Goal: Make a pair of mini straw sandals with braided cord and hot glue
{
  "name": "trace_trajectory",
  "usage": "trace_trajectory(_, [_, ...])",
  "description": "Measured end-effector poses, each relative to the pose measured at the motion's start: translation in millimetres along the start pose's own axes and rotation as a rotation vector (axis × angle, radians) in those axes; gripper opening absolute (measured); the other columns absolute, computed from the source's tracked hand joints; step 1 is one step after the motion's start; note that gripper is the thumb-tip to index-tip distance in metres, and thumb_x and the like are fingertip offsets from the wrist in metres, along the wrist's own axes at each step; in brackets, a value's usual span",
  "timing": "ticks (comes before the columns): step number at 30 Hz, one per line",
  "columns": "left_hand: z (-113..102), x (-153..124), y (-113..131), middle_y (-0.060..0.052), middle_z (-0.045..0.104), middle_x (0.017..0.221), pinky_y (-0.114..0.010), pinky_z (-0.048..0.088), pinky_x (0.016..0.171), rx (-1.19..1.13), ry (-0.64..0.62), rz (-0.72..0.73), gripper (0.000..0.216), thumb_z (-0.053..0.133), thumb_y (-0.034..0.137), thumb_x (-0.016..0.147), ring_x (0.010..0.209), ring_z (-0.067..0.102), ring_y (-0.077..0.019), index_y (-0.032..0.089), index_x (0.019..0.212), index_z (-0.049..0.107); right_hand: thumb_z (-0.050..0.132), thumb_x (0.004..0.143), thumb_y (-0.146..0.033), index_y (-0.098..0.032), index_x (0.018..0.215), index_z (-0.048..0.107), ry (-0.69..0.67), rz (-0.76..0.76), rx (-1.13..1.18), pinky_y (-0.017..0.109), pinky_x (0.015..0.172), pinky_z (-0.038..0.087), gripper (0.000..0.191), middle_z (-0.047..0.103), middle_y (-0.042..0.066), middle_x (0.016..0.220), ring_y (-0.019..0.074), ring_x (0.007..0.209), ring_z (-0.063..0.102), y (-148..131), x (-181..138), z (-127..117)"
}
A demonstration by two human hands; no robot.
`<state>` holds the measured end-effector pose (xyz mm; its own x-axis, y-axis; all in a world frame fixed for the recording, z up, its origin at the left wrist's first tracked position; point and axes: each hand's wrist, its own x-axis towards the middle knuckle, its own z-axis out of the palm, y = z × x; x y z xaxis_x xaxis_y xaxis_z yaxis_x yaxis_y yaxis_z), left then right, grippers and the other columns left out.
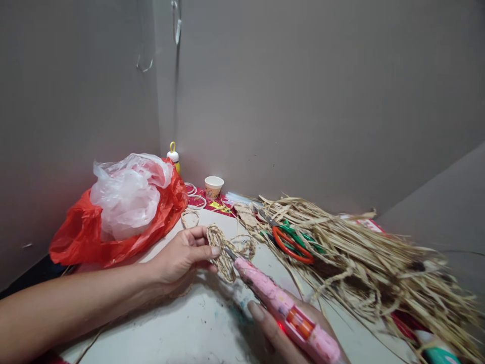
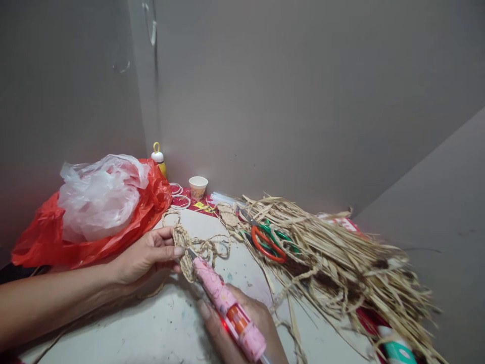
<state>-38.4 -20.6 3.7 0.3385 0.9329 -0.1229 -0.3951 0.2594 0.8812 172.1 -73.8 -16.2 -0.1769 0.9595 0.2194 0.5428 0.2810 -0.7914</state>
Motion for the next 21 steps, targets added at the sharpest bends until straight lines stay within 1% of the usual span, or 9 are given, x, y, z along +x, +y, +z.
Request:
trace_trajectory(2, [0.3,-0.5,0.5,-0.004,0.066,0.082,-0.022,0.052,0.06,0.004,-0.002,0.006,0.028,0.081,0.019,0.068,0.07,0.06,-0.0109,0.012,0.089,0.064,0.055,0.085,-0.053,-0.02,0.114,0.073,-0.004,-0.014,-0.016,0.024,0.042,0.051,0.048,0.077,0.005,0.074,0.0186,0.045,0.064,5.8,0.7,2.3])
trace_trajectory(5, [0.3,-0.5,1.1,-0.003,0.066,0.081,-0.022,0.053,0.061,0.008,-0.005,0.015,0.028,0.081,0.019,0.068,0.069,0.06,-0.0104,0.012,0.089,0.064,0.055,0.085,-0.052,-0.021,0.118,0.072,-0.009,-0.044,-0.038,0.025,0.048,0.055,0.048,0.078,0.006,0.076,0.0213,0.052,0.069,6.5,1.5,2.5])
trace_trajectory(8, [-0.5,0.7,1.6,-0.002,0.066,0.081,-0.022,0.053,0.061,0.005,-0.004,0.027,0.027,0.081,0.018,0.069,0.069,0.06,-0.0101,0.012,0.09,0.064,0.055,0.086,-0.05,-0.022,0.113,0.074,-0.02,-0.065,-0.046,0.024,0.05,0.056,0.044,0.076,0.005,0.07,0.021,0.052,0.069,2.7,1.4,0.5])
trace_trajectory(11, [-1.9,1.8,2.3,-0.003,0.066,0.083,-0.022,0.053,0.061,0.002,-0.008,0.04,0.028,0.08,0.018,0.07,0.07,0.06,-0.0101,0.013,0.092,0.064,0.054,0.087,-0.05,-0.022,0.11,0.075,-0.023,-0.06,-0.028,0.022,0.047,0.055,0.042,0.077,0.005,0.071,0.019,0.049,0.067,2.8,1.0,-0.1])
trace_trajectory(14, [-2.6,2.3,2.8,-0.002,0.066,0.083,-0.022,0.053,0.061,0.003,-0.004,0.045,0.03,0.082,0.02,0.068,0.07,0.06,-0.0101,0.013,0.091,0.064,0.056,0.086,-0.049,-0.022,0.104,0.078,-0.031,-0.06,-0.003,0.021,0.047,0.055,0.039,0.075,0.004,0.066,0.0202,0.051,0.069,5.6,1.5,0.2])
trace_trajectory(16, [-2.6,2.6,3.1,-0.002,0.065,0.081,-0.022,0.053,0.061,0.004,0.001,0.049,0.03,0.082,0.02,0.068,0.069,0.059,-0.01,0.013,0.091,0.064,0.058,0.085,-0.048,-0.023,0.1,0.079,-0.034,-0.07,0.013,0.021,0.051,0.057,0.036,0.074,0.005,0.063,0.0224,0.057,0.072,5.5,2.1,-0.2])
trace_trajectory(19, [-2.3,2.7,4.2,-0.002,0.065,0.082,-0.023,0.053,0.062,0.009,-0.004,0.051,0.03,0.082,0.02,0.068,0.07,0.06,-0.0105,0.013,0.091,0.064,0.058,0.085,-0.045,-0.022,0.103,0.078,-0.02,-0.071,0.028,0.023,0.063,0.06,0.035,0.077,0.006,0.071,0.0248,0.07,0.075,2.0,2.1,-1.3])
trace_trajectory(21, [-2.2,2.4,5.4,-0.003,0.066,0.083,-0.023,0.053,0.062,0.013,-0.005,0.047,0.03,0.081,0.021,0.069,0.071,0.06,-0.0107,0.013,0.092,0.063,0.057,0.086,-0.042,-0.02,0.106,0.077,-0.014,-0.061,0.025,0.022,0.064,0.06,0.035,0.077,0.006,0.071,0.0243,0.072,0.076,-0.6,1.1,-2.1])
